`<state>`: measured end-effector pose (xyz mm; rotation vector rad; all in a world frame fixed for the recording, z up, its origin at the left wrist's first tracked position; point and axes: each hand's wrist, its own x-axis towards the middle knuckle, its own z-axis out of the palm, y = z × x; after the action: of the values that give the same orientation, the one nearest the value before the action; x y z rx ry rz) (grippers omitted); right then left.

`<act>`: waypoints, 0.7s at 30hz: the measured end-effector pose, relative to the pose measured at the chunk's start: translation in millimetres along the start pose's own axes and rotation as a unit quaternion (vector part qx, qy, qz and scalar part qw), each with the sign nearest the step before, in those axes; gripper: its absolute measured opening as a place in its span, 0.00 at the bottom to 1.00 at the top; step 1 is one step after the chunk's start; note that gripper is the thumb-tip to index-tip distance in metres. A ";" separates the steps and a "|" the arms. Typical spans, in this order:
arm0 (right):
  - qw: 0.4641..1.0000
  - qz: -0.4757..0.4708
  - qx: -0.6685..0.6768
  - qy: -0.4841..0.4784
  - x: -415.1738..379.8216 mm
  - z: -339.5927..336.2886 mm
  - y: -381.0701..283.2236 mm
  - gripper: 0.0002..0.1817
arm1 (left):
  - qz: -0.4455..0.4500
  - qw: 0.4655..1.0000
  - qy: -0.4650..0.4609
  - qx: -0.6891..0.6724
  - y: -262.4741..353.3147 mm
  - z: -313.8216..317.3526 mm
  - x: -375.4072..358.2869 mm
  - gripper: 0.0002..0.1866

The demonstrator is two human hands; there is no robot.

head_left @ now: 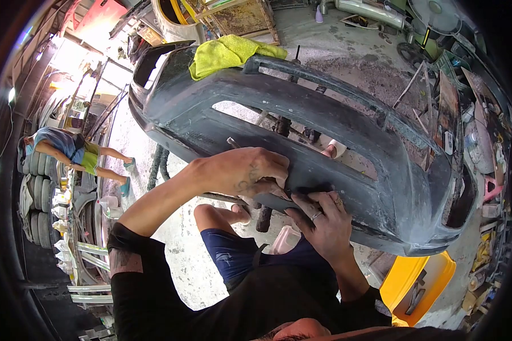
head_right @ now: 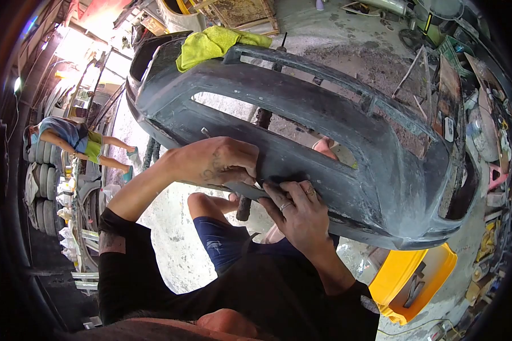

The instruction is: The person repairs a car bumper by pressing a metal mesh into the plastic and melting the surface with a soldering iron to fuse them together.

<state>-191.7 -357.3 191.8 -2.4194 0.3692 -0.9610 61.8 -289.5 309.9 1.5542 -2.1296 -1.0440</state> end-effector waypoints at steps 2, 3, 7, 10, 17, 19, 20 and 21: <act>1.000 -0.001 0.005 0.000 0.1 -0.5 -1.3 0.21 | 0.008 1.000 -0.025 -0.005 -5.6 -2.5 3.5 0.07; 1.000 -0.003 -0.004 -0.005 1.1 -1.5 -3.1 0.21 | 0.017 0.999 -0.033 -0.013 -8.9 -2.4 4.3 0.07; 1.000 -0.014 -0.022 -0.018 2.3 -1.8 -3.4 0.20 | -0.018 0.998 -0.051 -0.019 -4.0 -2.7 3.4 0.07; 0.999 -0.023 -0.023 -0.026 4.5 -3.6 -3.1 0.21 | -0.040 0.998 -0.036 -0.020 -0.2 -0.4 1.3 0.07; 1.000 -0.023 -0.013 -0.013 3.5 -0.9 -3.2 0.20 | 0.001 1.000 -0.002 -0.013 -5.7 7.6 -4.9 0.09; 1.000 -0.004 0.006 -0.019 3.2 -1.2 -4.3 0.19 | -0.035 0.999 -0.006 -0.036 -3.4 9.8 -6.1 0.10; 1.000 -0.005 0.005 -0.019 3.1 -1.6 -4.5 0.19 | -0.035 0.999 -0.005 -0.036 -1.2 10.5 -6.7 0.10; 1.000 -0.006 0.000 -0.020 3.5 -1.9 -4.4 0.19 | -0.055 0.997 -0.001 -0.045 1.6 10.5 -7.1 0.09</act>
<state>-190.3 -355.7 197.4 -2.4388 0.3418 -0.9166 56.7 -278.8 305.0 1.6448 -1.9871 -1.1603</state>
